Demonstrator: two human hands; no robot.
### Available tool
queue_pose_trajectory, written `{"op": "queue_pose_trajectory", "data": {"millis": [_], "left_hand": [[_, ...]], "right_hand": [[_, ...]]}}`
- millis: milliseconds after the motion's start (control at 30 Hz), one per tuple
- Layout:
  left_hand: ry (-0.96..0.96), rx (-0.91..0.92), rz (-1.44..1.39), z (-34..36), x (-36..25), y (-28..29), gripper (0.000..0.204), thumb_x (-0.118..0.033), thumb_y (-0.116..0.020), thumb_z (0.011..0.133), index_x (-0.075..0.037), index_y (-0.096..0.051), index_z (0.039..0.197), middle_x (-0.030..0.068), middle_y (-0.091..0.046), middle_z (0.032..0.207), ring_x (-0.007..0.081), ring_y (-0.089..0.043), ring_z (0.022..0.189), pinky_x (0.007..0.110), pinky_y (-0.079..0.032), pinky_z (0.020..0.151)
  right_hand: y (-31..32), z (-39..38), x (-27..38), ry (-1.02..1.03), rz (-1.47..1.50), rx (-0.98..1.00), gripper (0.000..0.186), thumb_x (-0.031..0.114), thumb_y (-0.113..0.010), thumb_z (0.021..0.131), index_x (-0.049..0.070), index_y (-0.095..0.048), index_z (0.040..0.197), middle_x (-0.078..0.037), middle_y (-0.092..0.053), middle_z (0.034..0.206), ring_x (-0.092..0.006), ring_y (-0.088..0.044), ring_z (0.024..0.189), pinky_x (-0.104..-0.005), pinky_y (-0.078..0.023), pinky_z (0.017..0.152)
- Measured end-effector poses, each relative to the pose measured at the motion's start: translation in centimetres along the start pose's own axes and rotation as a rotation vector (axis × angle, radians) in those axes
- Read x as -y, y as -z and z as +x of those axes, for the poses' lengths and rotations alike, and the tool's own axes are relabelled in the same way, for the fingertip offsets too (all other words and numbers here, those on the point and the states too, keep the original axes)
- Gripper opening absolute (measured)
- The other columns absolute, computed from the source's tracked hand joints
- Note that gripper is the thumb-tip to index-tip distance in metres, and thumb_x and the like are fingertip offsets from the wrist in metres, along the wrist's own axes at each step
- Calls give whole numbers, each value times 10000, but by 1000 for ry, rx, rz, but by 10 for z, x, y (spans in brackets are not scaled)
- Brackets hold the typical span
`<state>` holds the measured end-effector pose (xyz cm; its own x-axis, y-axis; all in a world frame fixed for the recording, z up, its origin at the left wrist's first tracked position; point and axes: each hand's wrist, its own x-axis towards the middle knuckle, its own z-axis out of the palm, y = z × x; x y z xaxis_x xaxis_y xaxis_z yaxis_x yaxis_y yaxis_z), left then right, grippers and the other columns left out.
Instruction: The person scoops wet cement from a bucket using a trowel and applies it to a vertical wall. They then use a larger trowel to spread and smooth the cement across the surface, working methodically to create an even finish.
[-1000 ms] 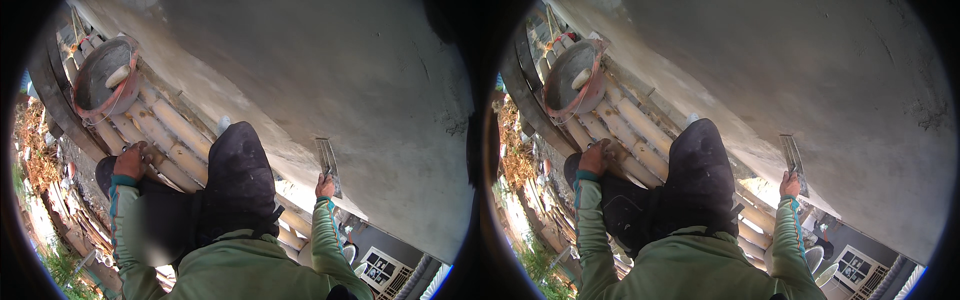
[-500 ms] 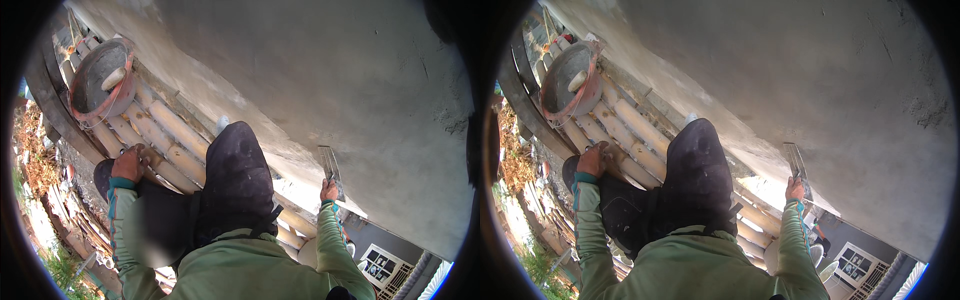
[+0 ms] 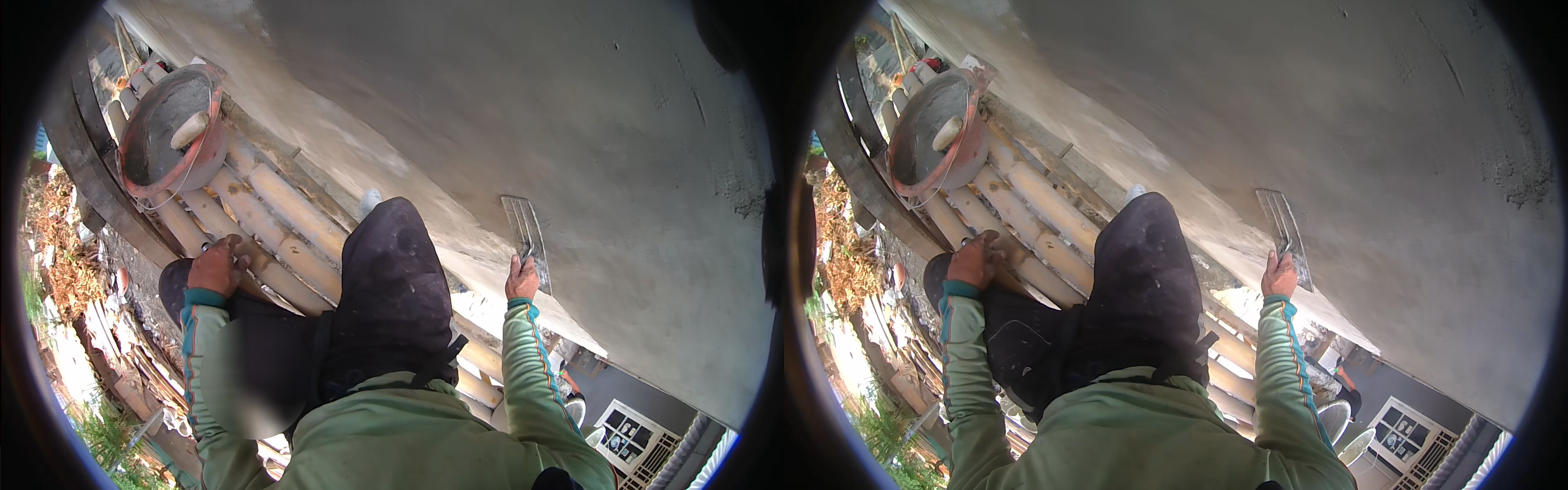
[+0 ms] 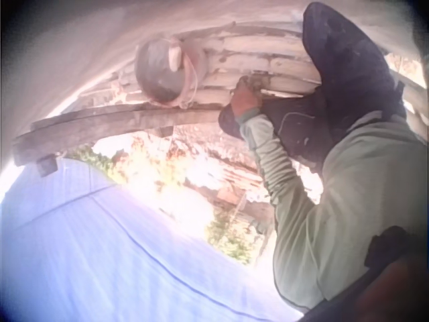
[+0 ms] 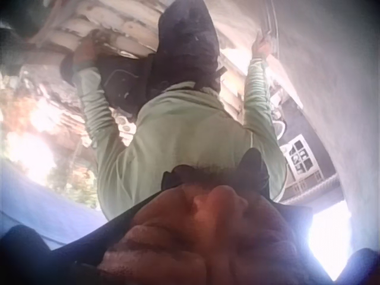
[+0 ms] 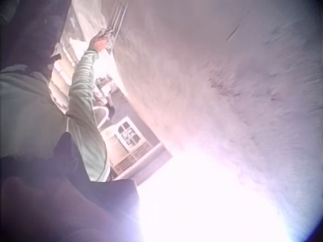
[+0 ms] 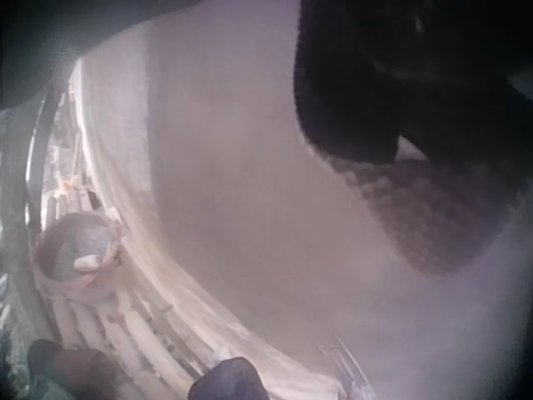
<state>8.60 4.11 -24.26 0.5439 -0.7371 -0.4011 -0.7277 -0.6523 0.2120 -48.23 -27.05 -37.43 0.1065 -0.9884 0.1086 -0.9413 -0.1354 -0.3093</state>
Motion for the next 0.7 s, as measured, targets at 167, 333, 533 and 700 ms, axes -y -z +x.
{"op": "queue_pose_trajectory", "data": {"millis": [167,333,533,700], "left_hand": [[9,26,60,6,-4,-3,420,-303,-724,910,-120,-632,1277,171,-721,1170,381,-693,1065,490,-554,916],[45,33,66,2,-3,1,411,-295,-718,914,-132,-632,1281,167,-727,1143,392,-691,1044,493,-552,918],[30,28,99,4,-5,-1,398,-293,-718,917,-137,-630,1273,166,-726,1126,395,-694,1028,501,-554,898],[14,20,96,5,-8,-1,402,-291,-715,923,-147,-625,1287,168,-724,1146,395,-693,1040,497,-556,895]], "right_hand": [[23,-40,-82,-83,-232,101,454,458,-546,1021,9,-586,969,-288,-683,900,-516,-646,868,-599,-494,758],[80,-21,13,69,81,-45,344,319,-601,1048,2,-537,931,-250,-602,771,-483,-574,719,-511,-453,650],[91,12,67,108,123,-135,337,297,-603,1052,-3,-525,921,-240,-571,728,-464,-546,674,-489,-446,618],[66,-9,8,-41,147,-47,368,333,-608,1044,-31,-581,996,-271,-618,756,-481,-572,686,-475,-473,629]]}}
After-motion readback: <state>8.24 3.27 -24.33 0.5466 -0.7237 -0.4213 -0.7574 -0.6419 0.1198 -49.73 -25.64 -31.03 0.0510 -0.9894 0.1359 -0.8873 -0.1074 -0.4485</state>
